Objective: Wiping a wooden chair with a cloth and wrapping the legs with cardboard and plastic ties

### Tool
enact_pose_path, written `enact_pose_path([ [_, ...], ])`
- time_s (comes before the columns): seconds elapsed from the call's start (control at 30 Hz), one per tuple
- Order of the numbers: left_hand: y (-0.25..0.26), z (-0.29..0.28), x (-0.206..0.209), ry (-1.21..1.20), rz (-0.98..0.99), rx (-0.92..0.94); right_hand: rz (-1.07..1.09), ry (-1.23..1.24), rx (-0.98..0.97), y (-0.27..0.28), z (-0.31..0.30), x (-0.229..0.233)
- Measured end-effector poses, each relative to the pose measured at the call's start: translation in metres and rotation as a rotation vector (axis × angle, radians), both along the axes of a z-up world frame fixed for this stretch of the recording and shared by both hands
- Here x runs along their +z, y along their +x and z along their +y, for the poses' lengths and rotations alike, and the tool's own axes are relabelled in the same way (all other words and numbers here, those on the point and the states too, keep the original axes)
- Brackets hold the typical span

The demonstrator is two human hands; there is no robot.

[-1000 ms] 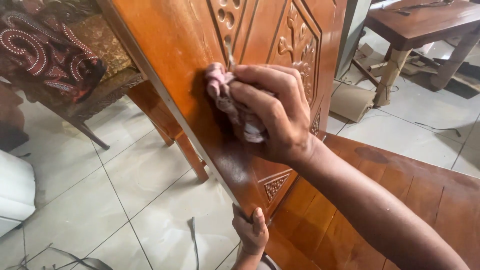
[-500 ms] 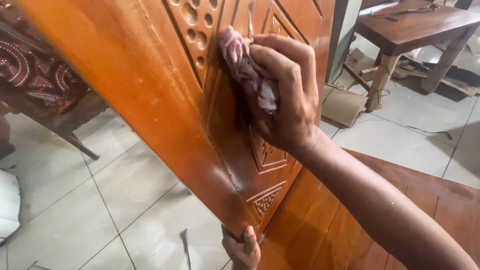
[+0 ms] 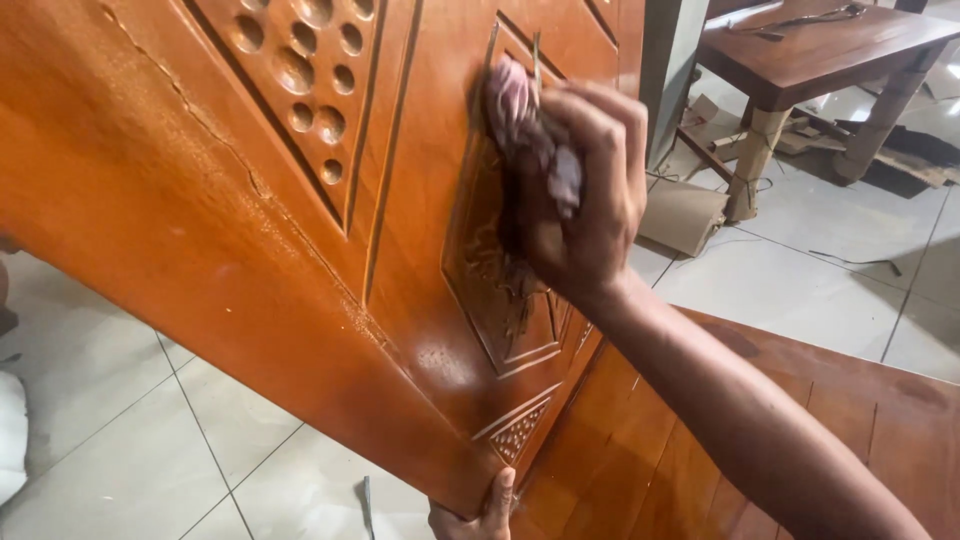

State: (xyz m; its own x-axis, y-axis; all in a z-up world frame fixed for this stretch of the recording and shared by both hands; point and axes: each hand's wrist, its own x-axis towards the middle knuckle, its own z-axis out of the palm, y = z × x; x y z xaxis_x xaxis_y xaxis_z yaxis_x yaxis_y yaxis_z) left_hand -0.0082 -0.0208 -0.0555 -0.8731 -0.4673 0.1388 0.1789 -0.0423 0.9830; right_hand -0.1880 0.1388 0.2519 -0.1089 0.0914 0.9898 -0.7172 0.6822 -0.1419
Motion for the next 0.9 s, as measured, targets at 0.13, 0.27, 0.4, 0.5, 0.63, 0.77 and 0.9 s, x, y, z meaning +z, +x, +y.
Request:
enact_pose_path([
  [0.13, 0.004, 0.007, -0.001, -0.068, 0.013, 0.096, 0.062, -0.052, 0.02, -0.038, 0.026, 0.027],
  [0.27, -0.001, 0.003, 0.016, -0.116, 0.02, 0.058, 0.013, -0.126, -0.056, -0.06, 0.041, 0.013],
  [0.4, 0.001, 0.001, 0.007, -0.171, 0.1, 0.015, -0.13, -0.237, -0.1, -0.046, 0.046, -0.02],
  [0.5, 0.001, 0.003, 0.025, 0.187, 0.078, -0.135, -0.26, -0.293, -0.138, -0.04, 0.053, -0.078],
  [0.63, 0.002, 0.002, 0.048, -0.206, 0.201, -0.062, -0.484, -0.435, -0.111, -0.01, 0.056, -0.158],
  [0.77, 0.002, 0.001, 0.053, -0.358, 0.211, -0.013, -0.833, -0.703, -0.141, -0.001, 0.078, -0.251],
  [0.9, 0.003, 0.0, 0.056, -0.397, 0.259, -0.009, -1.079, -0.535, -0.3, 0.016, 0.09, -0.294],
])
